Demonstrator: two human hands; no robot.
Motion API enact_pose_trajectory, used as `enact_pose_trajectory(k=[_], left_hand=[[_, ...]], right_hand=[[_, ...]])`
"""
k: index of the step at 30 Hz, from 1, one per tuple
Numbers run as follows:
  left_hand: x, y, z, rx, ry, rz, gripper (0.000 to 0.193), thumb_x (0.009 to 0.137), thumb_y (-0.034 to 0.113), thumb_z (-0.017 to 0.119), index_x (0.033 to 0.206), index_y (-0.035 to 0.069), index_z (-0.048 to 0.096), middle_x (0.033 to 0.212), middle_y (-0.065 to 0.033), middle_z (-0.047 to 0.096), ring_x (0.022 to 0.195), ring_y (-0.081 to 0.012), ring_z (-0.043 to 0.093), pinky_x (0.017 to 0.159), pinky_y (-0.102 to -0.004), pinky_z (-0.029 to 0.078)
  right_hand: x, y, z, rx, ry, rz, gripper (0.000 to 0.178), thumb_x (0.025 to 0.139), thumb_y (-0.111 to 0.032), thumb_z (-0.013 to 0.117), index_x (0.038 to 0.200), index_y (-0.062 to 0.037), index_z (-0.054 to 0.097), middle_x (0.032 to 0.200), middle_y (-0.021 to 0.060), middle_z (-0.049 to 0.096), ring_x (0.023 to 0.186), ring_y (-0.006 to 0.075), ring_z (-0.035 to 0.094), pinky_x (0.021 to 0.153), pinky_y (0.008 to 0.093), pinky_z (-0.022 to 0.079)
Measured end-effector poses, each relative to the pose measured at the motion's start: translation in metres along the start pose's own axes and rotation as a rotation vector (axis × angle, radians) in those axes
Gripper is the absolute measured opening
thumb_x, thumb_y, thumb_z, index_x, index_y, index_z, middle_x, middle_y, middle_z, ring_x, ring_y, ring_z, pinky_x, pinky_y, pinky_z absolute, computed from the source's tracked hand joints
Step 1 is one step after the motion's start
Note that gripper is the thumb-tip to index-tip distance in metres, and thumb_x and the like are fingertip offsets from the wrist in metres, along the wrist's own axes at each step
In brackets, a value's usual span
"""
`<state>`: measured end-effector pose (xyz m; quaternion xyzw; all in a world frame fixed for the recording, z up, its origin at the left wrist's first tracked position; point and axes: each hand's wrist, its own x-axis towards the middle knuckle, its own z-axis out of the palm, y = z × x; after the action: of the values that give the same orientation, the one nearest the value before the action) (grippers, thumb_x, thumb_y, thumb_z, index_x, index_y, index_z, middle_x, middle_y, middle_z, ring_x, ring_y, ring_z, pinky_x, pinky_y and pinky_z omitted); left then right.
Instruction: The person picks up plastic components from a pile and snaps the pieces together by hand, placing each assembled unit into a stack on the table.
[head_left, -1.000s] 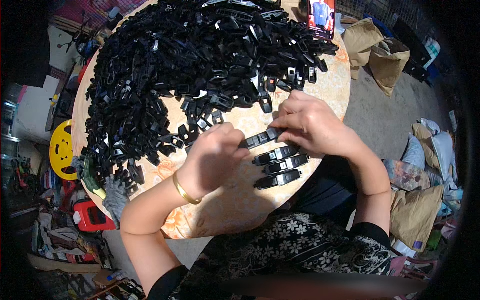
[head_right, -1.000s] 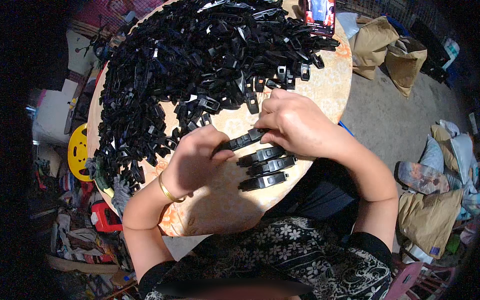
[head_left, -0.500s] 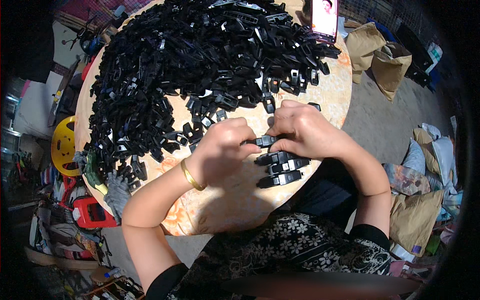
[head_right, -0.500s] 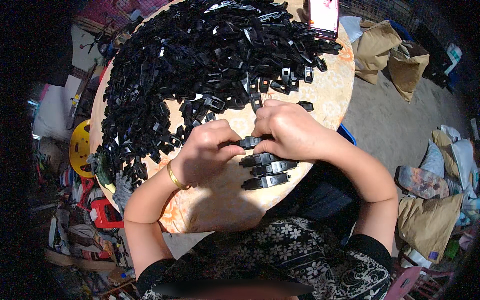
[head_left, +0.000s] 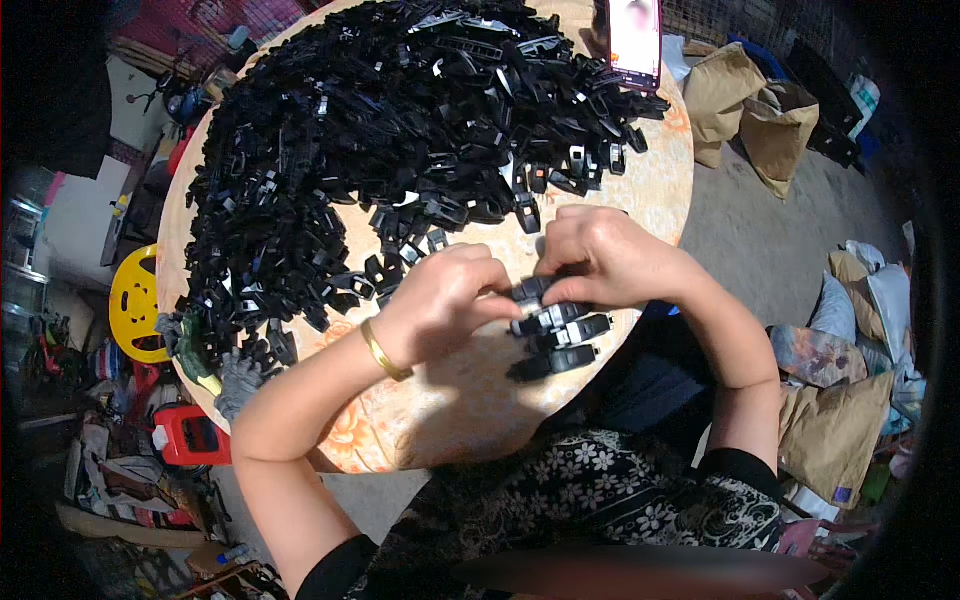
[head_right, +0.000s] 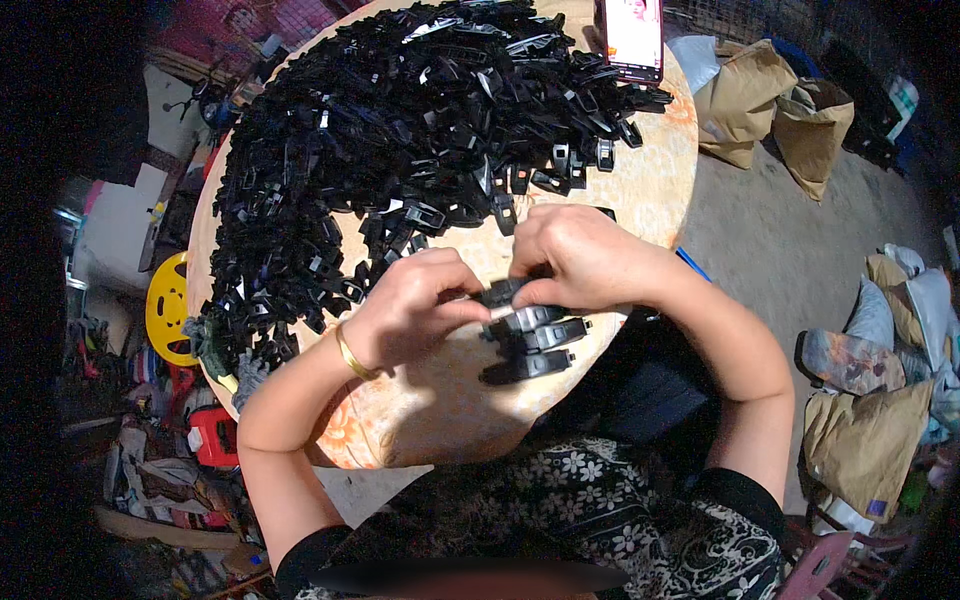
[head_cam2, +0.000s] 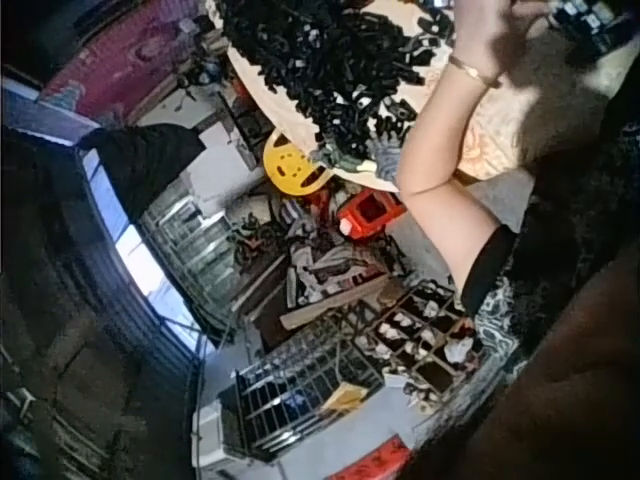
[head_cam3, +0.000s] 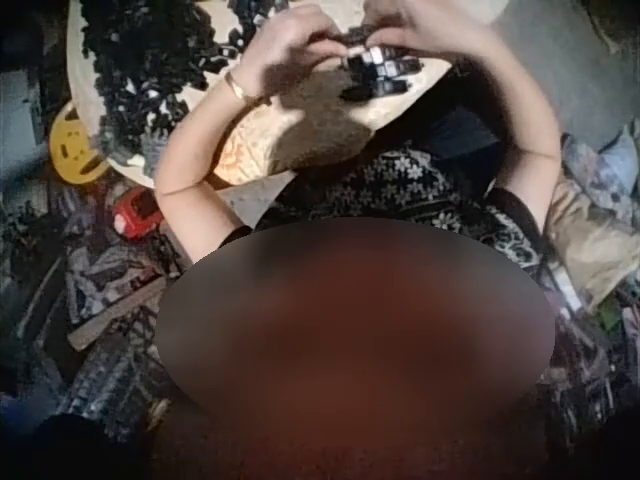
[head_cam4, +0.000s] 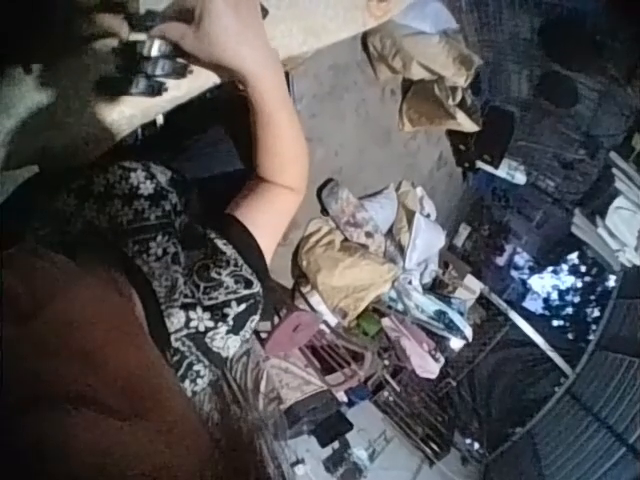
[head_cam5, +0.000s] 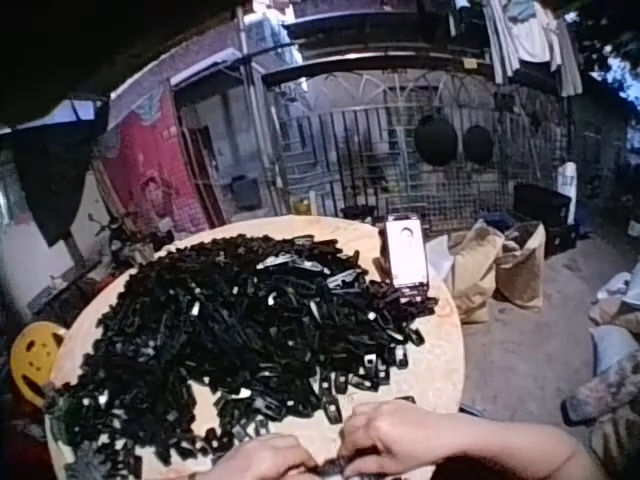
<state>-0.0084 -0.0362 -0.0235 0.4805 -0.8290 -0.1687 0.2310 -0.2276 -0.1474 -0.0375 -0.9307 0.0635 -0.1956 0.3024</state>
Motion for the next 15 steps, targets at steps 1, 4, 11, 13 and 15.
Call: enact_pose_trajectory(k=[1,4,11,13,15], left_hand=[[0.002,-0.001,-0.01,0.005,-0.115,-0.012,0.027,0.075,0.028,0.08,0.079,0.004,0.068,0.074,-0.0115,0.06,0.074,-0.0309,0.061,0.067,-0.0401,0.049],[0.015,-0.018,-0.043,0.161,0.052,-0.077,0.014,0.077,0.011,0.076,0.087,0.005,0.069,0.085,-0.0124,0.065,0.084,-0.0314,0.062,0.074,-0.0389,0.05],[0.032,-0.115,-0.095,0.751,0.244,0.002,0.048,0.072,-0.006,0.066,0.118,0.004,0.061,0.113,-0.0142,0.061,0.107,-0.0326,0.057,0.095,-0.0415,0.049],[0.035,-0.116,-0.097,0.739,0.181,-0.089,0.048,0.071,-0.005,0.067,0.119,0.004,0.06,0.112,-0.0141,0.06,0.109,-0.0326,0.057,0.094,-0.0411,0.049],[0.041,-0.108,-0.098,0.724,0.115,-0.179,0.049,0.071,-0.005,0.068,0.119,0.004,0.06,0.112,-0.014,0.06,0.11,-0.0325,0.056,0.094,-0.0407,0.049]], right_hand=[[-0.001,-0.001,-0.004,0.029,-0.078,0.013,0.023,0.068,-0.021,0.081,0.081,-0.0043,0.072,0.079,0.0103,0.065,0.083,0.0308,0.062,0.076,0.0396,0.049],[-0.006,0.002,-0.012,0.118,-0.22,0.02,0.026,0.07,-0.024,0.082,0.083,-0.004,0.072,0.08,0.0111,0.066,0.083,0.0316,0.064,0.073,0.0402,0.05],[0.015,-0.001,0.017,-0.347,0.333,0.108,0.032,0.084,-0.03,0.073,0.104,-0.0047,0.068,0.087,0.0124,0.06,0.083,0.0317,0.062,0.068,0.0409,0.052],[0.017,0.007,0.027,-0.4,0.341,0.108,0.032,0.084,-0.026,0.072,0.107,-0.004,0.066,0.087,0.0117,0.059,0.082,0.0315,0.062,0.067,0.0402,0.052],[0.018,0.013,0.031,-0.46,0.334,0.095,0.024,0.083,-0.019,0.071,0.1,-0.0036,0.067,0.086,0.0116,0.06,0.084,0.0307,0.062,0.068,0.0407,0.052]])
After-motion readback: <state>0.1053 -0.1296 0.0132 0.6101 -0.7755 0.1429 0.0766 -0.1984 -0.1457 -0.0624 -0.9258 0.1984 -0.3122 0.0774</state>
